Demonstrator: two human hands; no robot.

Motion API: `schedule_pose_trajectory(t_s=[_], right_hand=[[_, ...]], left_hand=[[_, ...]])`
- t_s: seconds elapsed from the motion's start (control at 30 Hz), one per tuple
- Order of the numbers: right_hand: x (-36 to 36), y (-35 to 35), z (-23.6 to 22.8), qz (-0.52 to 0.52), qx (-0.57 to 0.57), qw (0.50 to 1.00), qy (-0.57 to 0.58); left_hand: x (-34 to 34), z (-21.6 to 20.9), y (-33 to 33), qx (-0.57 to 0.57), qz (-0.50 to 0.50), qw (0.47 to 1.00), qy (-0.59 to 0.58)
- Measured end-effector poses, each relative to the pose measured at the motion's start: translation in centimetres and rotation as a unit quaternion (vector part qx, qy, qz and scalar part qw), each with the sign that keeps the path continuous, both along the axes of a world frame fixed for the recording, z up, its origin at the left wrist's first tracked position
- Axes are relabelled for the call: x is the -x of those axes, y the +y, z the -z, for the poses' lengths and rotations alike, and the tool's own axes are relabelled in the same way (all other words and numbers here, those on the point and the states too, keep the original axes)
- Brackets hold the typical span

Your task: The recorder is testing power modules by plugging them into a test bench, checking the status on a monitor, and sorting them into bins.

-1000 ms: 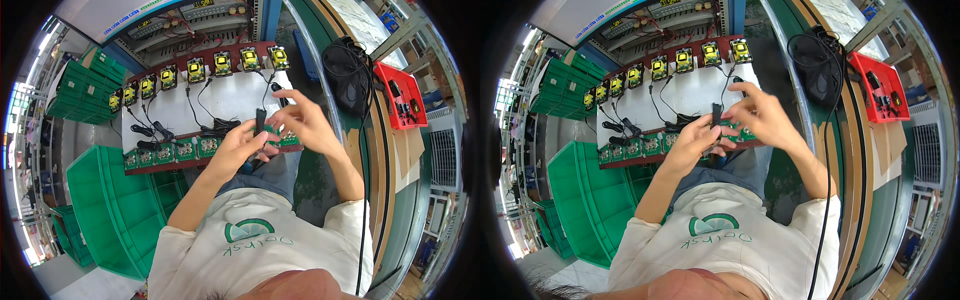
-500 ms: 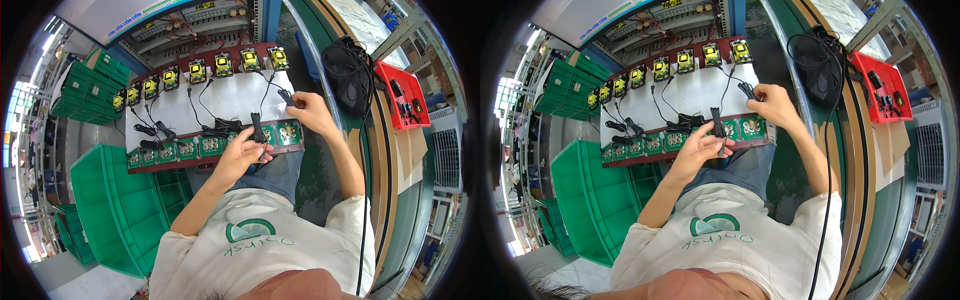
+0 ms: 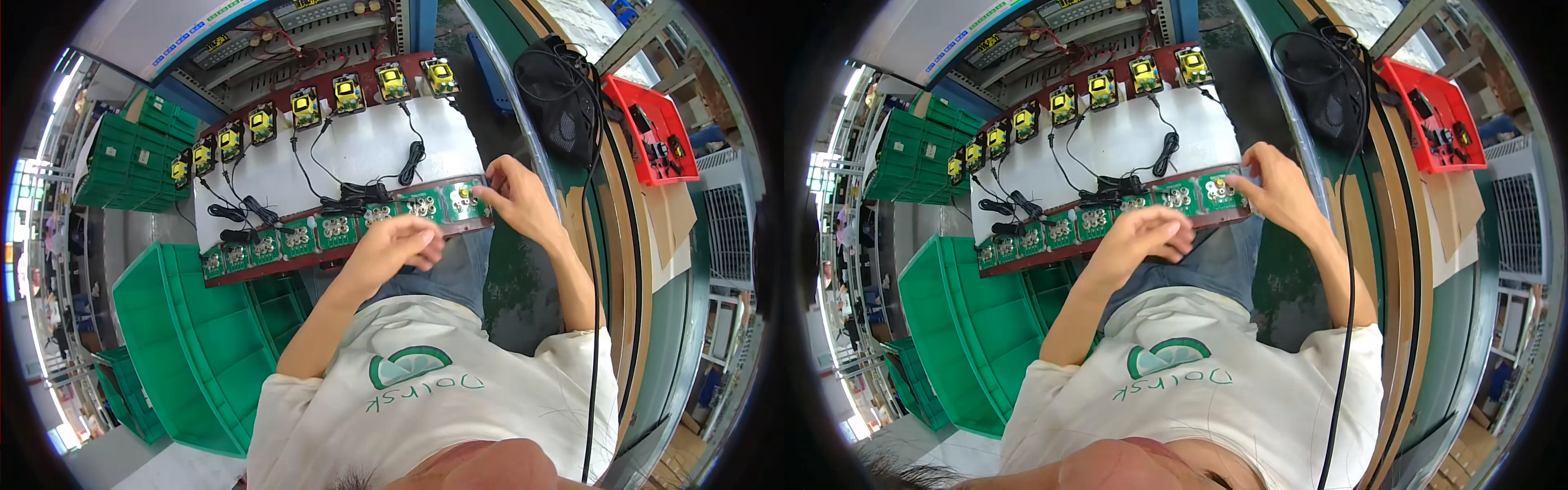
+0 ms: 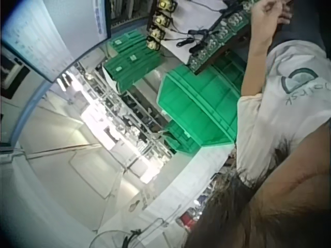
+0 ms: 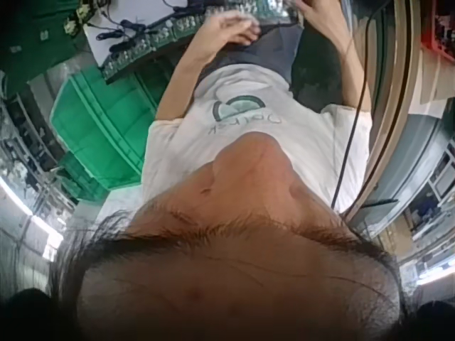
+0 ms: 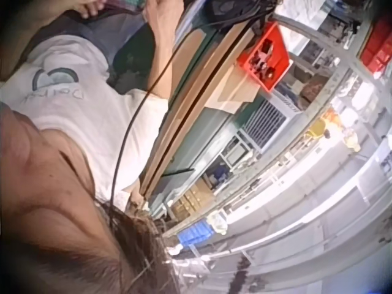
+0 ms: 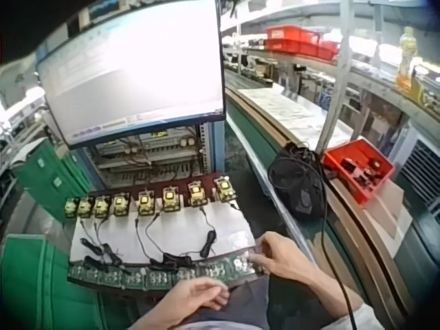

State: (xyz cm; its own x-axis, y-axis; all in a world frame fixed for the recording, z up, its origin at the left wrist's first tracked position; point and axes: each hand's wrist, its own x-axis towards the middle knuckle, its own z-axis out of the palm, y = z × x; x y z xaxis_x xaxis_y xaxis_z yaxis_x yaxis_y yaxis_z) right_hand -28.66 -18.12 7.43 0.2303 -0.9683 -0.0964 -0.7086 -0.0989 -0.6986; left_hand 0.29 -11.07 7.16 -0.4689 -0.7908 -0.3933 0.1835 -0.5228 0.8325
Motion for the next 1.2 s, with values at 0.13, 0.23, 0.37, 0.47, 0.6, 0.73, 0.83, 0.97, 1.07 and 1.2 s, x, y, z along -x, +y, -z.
schedule_pose_trajectory(t_s=[0.13, 0.23, 0.37, 0.47, 0.6, 0.73, 0.83, 0.97, 1.07, 1.2], right_hand=[[1.8, -1.5, 5.1, 0.023, 0.078, 0.997, -0.009], [2.4, -4.3, 9.6, 0.019, 0.153, 0.988, -0.032], [1.3, -8.8, 15.2, 0.012, 0.179, 0.983, -0.042], [1.6, -9.1, 12.3, -0.021, 0.025, 0.999, -0.030], [2.9, -7.1, 8.8, -0.070, -0.150, 0.986, -0.029], [4.6, -5.2, 6.2, -0.107, -0.183, 0.976, -0.055], [5.4, -4.5, 4.0, -0.179, -0.190, 0.961, -0.087], [5.3, -4.2, 1.8, -0.206, -0.250, 0.924, -0.203], [4.7, -3.7, 1.2, -0.202, -0.303, 0.880, -0.304], [2.4, -3.5, 1.8, -0.109, -0.248, 0.868, -0.415]], left_hand=[[-0.3, -1.8, 1.6, 0.121, -0.034, 0.958, -0.256], [-0.2, -1.7, -1.2, 0.513, -0.135, 0.676, -0.511], [-1.3, -0.1, -5.4, 0.438, 0.065, 0.625, -0.643], [-1.7, -2.1, -7.0, 0.334, 0.082, 0.779, -0.524], [-1.4, -2.8, -7.0, 0.162, 0.074, 0.939, -0.295], [-1.4, -2.2, -7.0, 0.052, -0.009, 0.998, -0.024], [-1.1, 0.3, -7.1, 0.250, -0.023, 0.939, -0.234], [-1.7, -1.0, -6.2, 0.331, 0.023, 0.860, -0.388], [-2.7, -3.6, -6.0, 0.348, 0.075, 0.809, -0.467], [-4.3, -6.0, -6.7, 0.150, 0.115, 0.915, -0.355]])
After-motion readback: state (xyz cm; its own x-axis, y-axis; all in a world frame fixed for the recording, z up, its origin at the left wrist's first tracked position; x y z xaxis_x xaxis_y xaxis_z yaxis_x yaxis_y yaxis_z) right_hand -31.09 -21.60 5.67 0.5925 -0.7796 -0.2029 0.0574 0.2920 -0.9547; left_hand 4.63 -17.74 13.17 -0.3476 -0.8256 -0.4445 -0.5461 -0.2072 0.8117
